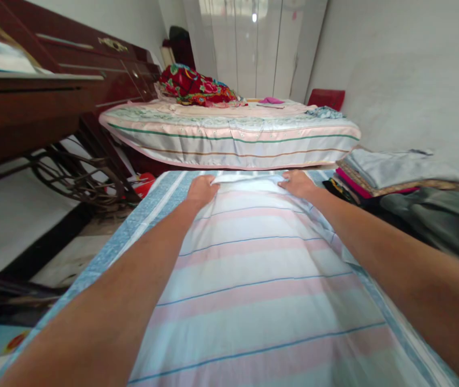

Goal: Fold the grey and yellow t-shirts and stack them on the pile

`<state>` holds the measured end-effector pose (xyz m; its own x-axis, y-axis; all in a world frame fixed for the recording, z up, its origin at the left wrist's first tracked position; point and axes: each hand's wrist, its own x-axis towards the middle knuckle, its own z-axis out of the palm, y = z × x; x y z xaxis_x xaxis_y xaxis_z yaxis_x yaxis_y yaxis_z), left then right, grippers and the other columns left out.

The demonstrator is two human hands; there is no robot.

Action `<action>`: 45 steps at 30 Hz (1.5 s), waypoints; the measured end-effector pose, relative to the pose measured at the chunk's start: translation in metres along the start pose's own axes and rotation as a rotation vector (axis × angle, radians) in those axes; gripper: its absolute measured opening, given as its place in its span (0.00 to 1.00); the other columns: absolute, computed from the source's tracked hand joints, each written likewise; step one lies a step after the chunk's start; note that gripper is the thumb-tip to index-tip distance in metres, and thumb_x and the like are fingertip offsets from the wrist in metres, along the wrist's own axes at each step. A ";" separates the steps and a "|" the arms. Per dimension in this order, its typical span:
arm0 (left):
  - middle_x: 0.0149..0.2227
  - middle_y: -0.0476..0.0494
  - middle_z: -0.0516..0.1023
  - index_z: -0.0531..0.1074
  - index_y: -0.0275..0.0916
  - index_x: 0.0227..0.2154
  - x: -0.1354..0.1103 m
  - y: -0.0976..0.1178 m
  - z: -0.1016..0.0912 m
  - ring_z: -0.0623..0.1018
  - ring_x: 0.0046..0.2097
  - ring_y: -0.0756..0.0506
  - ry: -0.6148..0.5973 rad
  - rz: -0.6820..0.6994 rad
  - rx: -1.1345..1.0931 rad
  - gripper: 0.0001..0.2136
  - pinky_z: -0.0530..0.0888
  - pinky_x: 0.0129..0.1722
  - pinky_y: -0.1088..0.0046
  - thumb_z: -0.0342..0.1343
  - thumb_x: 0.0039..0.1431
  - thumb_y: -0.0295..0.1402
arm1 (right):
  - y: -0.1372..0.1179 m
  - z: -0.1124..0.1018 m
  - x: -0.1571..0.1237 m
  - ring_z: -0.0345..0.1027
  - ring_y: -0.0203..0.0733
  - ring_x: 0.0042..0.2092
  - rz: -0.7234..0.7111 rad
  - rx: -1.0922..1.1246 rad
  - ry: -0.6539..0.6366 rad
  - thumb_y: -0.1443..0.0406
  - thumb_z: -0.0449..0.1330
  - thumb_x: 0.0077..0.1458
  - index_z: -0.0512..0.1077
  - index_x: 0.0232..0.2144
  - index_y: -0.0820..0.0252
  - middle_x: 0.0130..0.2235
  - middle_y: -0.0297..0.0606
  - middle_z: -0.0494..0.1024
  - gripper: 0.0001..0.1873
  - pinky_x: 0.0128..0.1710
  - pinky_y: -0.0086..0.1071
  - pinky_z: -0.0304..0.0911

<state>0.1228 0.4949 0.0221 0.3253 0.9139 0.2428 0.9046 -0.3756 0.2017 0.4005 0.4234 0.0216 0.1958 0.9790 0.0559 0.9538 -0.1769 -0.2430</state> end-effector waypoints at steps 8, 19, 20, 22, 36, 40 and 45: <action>0.44 0.36 0.76 0.66 0.38 0.51 -0.012 0.004 0.015 0.74 0.47 0.39 -0.071 -0.070 0.174 0.21 0.69 0.44 0.67 0.45 0.57 0.42 | 0.027 0.002 -0.003 0.72 0.47 0.35 0.176 0.026 -0.249 0.43 0.51 0.51 0.75 0.29 0.66 0.29 0.49 0.77 0.30 0.33 0.34 0.66; 0.28 0.44 0.77 0.73 0.38 0.23 -0.020 -0.034 -0.019 0.75 0.35 0.43 -0.390 -0.114 -0.056 0.23 0.68 0.31 0.73 0.46 0.48 0.55 | 0.051 -0.015 -0.032 0.72 0.41 0.31 0.195 0.005 -0.240 0.55 0.62 0.49 0.74 0.34 0.62 0.28 0.41 0.77 0.16 0.29 0.30 0.67; 0.25 0.46 0.75 0.72 0.38 0.22 -0.020 -0.039 -0.020 0.75 0.32 0.44 -0.403 -0.112 -0.093 0.22 0.67 0.29 0.74 0.48 0.47 0.54 | 0.053 -0.015 -0.031 0.73 0.45 0.35 0.196 -0.039 -0.203 0.56 0.62 0.49 0.75 0.33 0.63 0.31 0.43 0.78 0.15 0.32 0.32 0.67; 0.20 0.49 0.71 0.70 0.39 0.19 -0.021 -0.047 -0.020 0.73 0.29 0.46 -0.380 -0.103 -0.130 0.18 0.65 0.26 0.75 0.50 0.46 0.51 | 0.056 -0.013 -0.029 0.71 0.51 0.44 0.193 -0.127 -0.143 0.58 0.64 0.47 0.75 0.32 0.63 0.37 0.47 0.77 0.14 0.39 0.36 0.66; 0.45 0.34 0.73 0.68 0.36 0.46 -0.043 -0.031 -0.015 0.71 0.48 0.36 -0.136 0.009 0.396 0.19 0.69 0.43 0.63 0.43 0.57 0.40 | 0.050 -0.013 -0.072 0.67 0.52 0.50 0.351 -0.254 -0.080 0.49 0.52 0.54 0.70 0.47 0.67 0.48 0.58 0.72 0.29 0.45 0.38 0.62; 0.49 0.33 0.69 0.66 0.32 0.48 -0.064 -0.001 -0.024 0.68 0.52 0.37 -0.066 0.031 0.404 0.18 0.67 0.48 0.62 0.45 0.57 0.35 | 0.055 -0.015 -0.114 0.70 0.52 0.47 0.424 -0.223 -0.125 0.48 0.53 0.52 0.72 0.44 0.66 0.45 0.56 0.74 0.29 0.42 0.37 0.64; 0.56 0.38 0.65 0.68 0.35 0.47 -0.121 0.081 -0.021 0.65 0.56 0.41 -0.230 0.320 0.178 0.16 0.63 0.54 0.66 0.43 0.60 0.35 | 0.053 -0.009 -0.156 0.71 0.54 0.46 0.440 -0.181 -0.136 0.52 0.55 0.52 0.73 0.42 0.68 0.43 0.58 0.75 0.25 0.40 0.40 0.65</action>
<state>0.1511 0.3502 0.0289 0.6315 0.7741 0.0448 0.7753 -0.6313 -0.0208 0.4225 0.2605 0.0092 0.5688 0.8099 -0.1435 0.8141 -0.5792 -0.0422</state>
